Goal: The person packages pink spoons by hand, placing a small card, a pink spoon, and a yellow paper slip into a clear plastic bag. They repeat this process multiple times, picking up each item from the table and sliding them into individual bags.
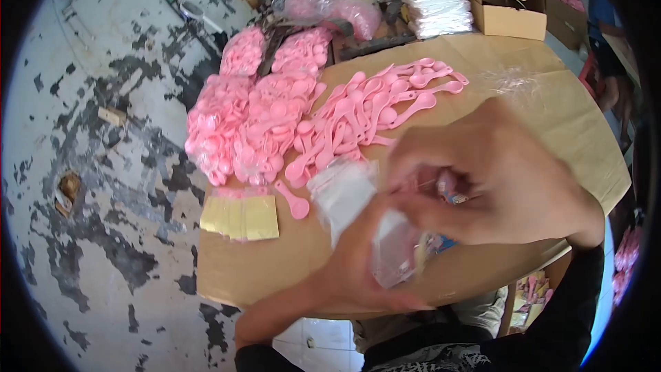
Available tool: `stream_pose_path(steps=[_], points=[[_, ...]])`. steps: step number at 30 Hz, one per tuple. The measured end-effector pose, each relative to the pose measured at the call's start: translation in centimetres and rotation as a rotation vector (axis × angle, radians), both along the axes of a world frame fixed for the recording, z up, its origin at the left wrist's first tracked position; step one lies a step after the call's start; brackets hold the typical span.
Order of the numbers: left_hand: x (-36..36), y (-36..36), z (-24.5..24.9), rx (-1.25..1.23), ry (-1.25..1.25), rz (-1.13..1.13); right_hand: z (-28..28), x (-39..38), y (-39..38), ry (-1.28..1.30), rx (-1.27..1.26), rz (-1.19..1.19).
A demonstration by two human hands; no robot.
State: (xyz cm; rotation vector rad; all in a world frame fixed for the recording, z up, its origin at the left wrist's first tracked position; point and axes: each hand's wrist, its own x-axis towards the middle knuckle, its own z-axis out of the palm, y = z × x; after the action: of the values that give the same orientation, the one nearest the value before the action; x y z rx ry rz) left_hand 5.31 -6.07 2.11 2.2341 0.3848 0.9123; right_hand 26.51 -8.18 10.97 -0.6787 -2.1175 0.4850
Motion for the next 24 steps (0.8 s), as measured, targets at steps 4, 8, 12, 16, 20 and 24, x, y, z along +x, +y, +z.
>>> stream_pose_path(steps=[4,8,12,16,20,24], points=[[1.2,-2.4,0.1,-0.621,0.141,0.023,0.0,-0.8,0.8,0.064,-0.002,-0.034],[1.0,-1.7,0.7,-1.157,-0.105,-0.218,-0.9,-0.5,2.6,0.079,0.223,-0.218],[1.1,-1.7,-0.4,-1.074,-0.049,-0.408,-0.3,1.0,2.8,-0.175,-0.206,-0.088],[0.8,-1.0,-0.1,-1.059,0.118,-0.317,0.8,0.9,2.3,-0.365,-0.321,-0.072],[0.9,-0.6,-0.2,-1.064,0.206,-0.357,-2.1,1.5,3.6,-0.352,-0.074,-0.002],[0.9,-0.7,-0.6,-0.986,0.177,-0.288,-0.5,1.1,3.2,-0.4,-0.386,0.059]])
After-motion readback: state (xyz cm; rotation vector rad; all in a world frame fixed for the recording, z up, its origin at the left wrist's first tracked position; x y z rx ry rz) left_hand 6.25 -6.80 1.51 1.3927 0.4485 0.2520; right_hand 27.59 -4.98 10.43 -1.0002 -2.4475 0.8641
